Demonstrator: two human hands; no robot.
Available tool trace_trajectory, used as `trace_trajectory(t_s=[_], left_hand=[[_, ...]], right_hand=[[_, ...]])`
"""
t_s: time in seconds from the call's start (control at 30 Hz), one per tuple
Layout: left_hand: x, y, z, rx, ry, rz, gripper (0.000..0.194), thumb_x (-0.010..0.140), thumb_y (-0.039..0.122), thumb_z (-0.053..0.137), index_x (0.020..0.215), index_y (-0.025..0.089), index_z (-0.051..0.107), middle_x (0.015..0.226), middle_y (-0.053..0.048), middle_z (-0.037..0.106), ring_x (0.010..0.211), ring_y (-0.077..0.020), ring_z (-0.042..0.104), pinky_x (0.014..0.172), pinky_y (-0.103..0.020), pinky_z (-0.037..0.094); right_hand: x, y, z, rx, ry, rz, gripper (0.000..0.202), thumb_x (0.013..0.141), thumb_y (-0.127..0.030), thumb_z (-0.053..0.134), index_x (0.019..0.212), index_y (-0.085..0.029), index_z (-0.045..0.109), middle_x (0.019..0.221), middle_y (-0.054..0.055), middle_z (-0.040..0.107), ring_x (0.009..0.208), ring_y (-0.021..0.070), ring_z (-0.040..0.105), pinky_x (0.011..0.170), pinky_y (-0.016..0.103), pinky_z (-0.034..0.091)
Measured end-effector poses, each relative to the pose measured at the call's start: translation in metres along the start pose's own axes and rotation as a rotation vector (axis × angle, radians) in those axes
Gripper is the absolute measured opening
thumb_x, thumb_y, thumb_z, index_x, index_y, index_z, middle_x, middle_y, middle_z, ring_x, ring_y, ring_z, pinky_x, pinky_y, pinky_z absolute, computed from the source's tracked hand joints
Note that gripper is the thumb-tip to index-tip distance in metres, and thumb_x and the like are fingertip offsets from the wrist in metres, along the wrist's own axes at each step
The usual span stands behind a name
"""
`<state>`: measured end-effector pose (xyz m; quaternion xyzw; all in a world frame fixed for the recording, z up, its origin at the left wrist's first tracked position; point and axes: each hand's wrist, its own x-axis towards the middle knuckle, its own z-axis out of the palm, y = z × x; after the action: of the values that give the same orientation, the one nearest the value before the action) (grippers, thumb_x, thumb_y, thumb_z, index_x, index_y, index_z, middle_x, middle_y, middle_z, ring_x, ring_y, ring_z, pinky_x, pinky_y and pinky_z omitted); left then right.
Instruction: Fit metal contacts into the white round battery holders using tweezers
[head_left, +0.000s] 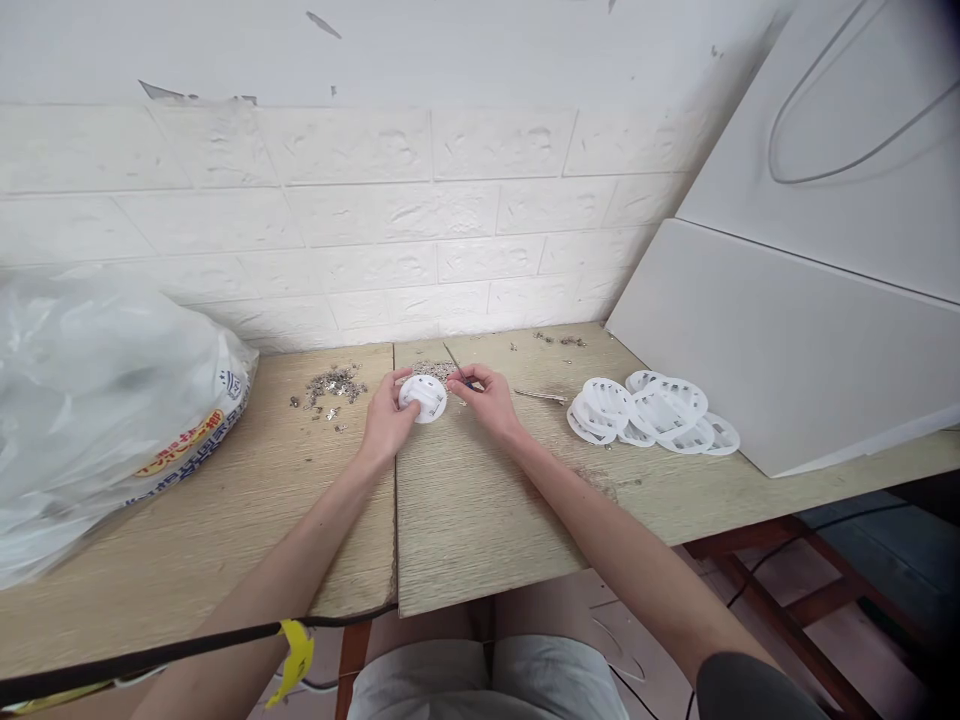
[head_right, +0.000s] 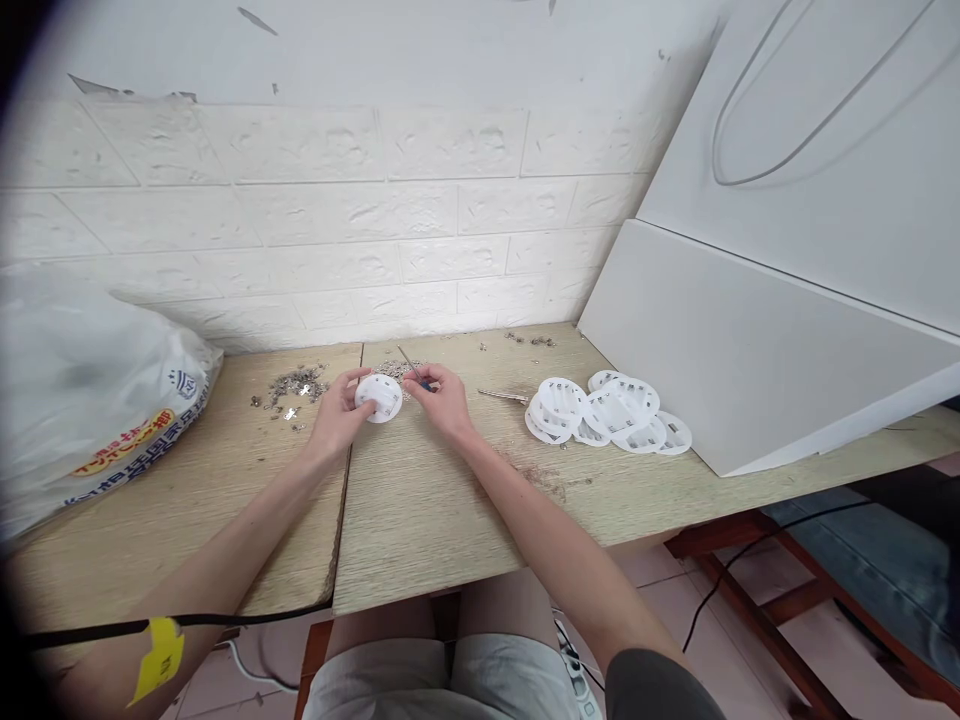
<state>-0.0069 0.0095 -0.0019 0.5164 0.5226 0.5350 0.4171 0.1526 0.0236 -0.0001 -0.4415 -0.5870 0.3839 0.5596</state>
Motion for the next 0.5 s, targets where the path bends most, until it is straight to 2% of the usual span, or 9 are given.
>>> trace_trajectory(t_s=[0.07, 0.13, 0.27, 0.37, 0.5], left_hand=[[-0.001, 0.001, 0.0, -0.007, -0.007, -0.031, 0.05, 0.059, 0.009, 0.06, 0.108, 0.017, 0.052, 0.085, -0.005, 0.069, 0.073, -0.0181, 0.064, 0.065, -0.029, 0.049], [-0.002, 0.003, 0.001, -0.017, -0.01, -0.047, 0.041, 0.059, 0.011, 0.061, 0.099, 0.016, 0.055, 0.083, -0.005, 0.07, 0.071, -0.018, 0.064, 0.064, -0.028, 0.049], [-0.005, 0.009, 0.003, -0.047, -0.062, -0.063, 0.03, 0.062, 0.018, 0.063, 0.092, 0.014, 0.061, 0.086, -0.007, 0.07, 0.073, -0.0181, 0.064, 0.064, -0.028, 0.048], [-0.007, 0.012, 0.003, -0.041, -0.086, -0.076, 0.041, 0.062, 0.019, 0.067, 0.102, 0.015, 0.06, 0.087, -0.007, 0.07, 0.076, -0.018, 0.064, 0.068, -0.029, 0.049], [-0.009, 0.014, 0.002, -0.074, -0.084, -0.16, 0.055, 0.056, 0.02, 0.075, 0.108, 0.014, 0.056, 0.084, -0.007, 0.071, 0.073, -0.0177, 0.065, 0.071, -0.032, 0.05]], right_hand=[[0.0, -0.002, -0.001, 0.016, -0.013, 0.006, 0.019, 0.067, -0.033, 0.068, 0.075, -0.016, 0.065, 0.079, 0.002, 0.066, 0.071, 0.0127, 0.054, 0.07, 0.027, 0.043], [0.0, -0.003, -0.002, 0.049, -0.03, 0.035, 0.021, 0.066, -0.035, 0.069, 0.074, -0.016, 0.065, 0.075, 0.001, 0.065, 0.066, 0.0113, 0.051, 0.065, 0.026, 0.041], [0.0, -0.005, -0.003, 0.244, -0.063, 0.181, 0.028, 0.062, -0.038, 0.072, 0.075, -0.016, 0.064, 0.067, -0.001, 0.059, 0.054, 0.0076, 0.043, 0.05, 0.023, 0.031], [0.001, -0.006, -0.005, 0.409, -0.092, 0.273, 0.033, 0.057, -0.036, 0.076, 0.08, -0.015, 0.065, 0.067, -0.001, 0.059, 0.05, 0.0054, 0.039, 0.047, 0.022, 0.026], [0.002, -0.006, -0.007, 0.456, -0.127, 0.307, 0.035, 0.056, -0.033, 0.077, 0.085, -0.014, 0.069, 0.07, 0.0, 0.061, 0.051, 0.0047, 0.037, 0.048, 0.023, 0.025]])
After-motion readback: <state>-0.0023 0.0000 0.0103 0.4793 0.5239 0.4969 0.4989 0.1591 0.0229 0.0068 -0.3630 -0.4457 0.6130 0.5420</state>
